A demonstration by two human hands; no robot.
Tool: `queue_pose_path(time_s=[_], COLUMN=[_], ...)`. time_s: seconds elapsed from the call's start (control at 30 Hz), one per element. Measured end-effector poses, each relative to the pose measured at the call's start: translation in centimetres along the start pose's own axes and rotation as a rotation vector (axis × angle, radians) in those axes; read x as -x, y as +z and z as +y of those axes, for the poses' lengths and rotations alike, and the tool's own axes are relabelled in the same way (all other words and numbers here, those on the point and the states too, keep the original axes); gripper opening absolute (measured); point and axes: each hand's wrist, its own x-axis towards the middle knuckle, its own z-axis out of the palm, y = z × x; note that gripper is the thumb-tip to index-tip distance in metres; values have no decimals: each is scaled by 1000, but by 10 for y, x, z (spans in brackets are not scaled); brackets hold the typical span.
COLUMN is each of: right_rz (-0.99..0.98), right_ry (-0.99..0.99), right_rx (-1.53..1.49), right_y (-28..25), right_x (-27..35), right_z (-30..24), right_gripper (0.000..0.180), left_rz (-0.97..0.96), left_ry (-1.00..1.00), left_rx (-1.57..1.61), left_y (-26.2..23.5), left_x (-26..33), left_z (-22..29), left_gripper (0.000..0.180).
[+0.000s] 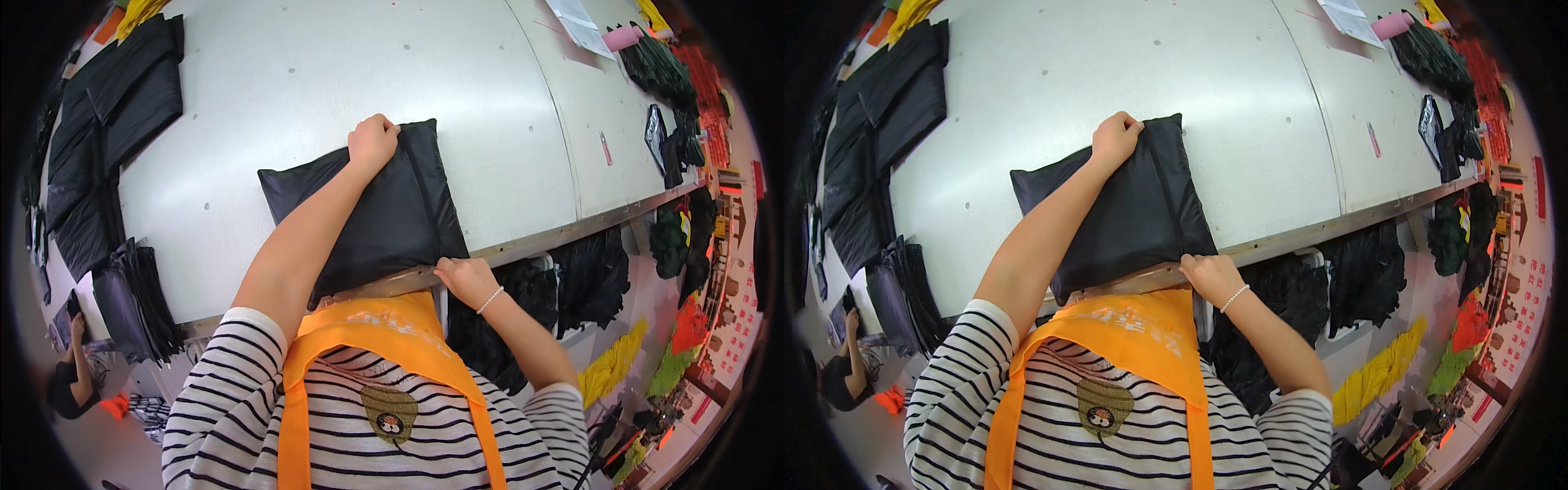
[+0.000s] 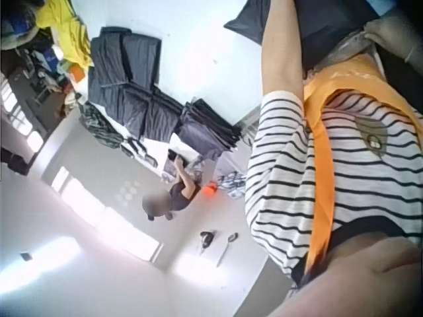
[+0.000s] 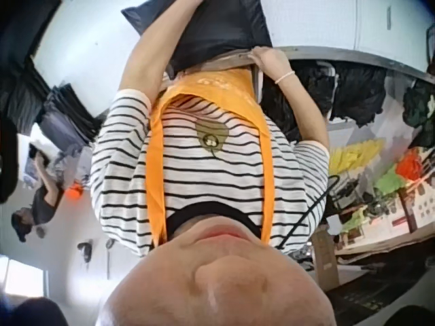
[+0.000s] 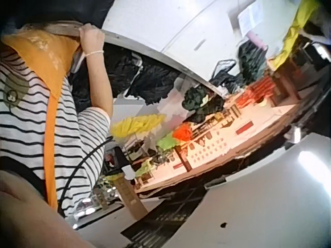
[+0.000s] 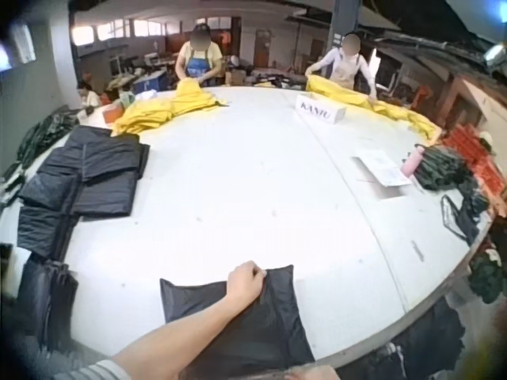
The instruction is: The person folds a black jacket on a white table. They smooth the fabric, fold the sleeves inward, fold the body in half, and then fold it into a compact rectangle. The jacket is placed on a stack of similar folded jackets.
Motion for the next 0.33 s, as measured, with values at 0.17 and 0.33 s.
queue_pose_path(time_s=[0.17, 0.33], right_rz=[163, 140], right_ry=[565, 474], right_rx=[-1293, -2101], right_y=[0, -14], right_x=[22, 2], right_z=[37, 75], right_gripper=[40, 69], left_rz=[228, -240], left_ry=[710, 837], left_rx=[48, 355], left_y=[-75, -84], left_x=[134, 259], left_z=[112, 114], left_gripper=[11, 11])
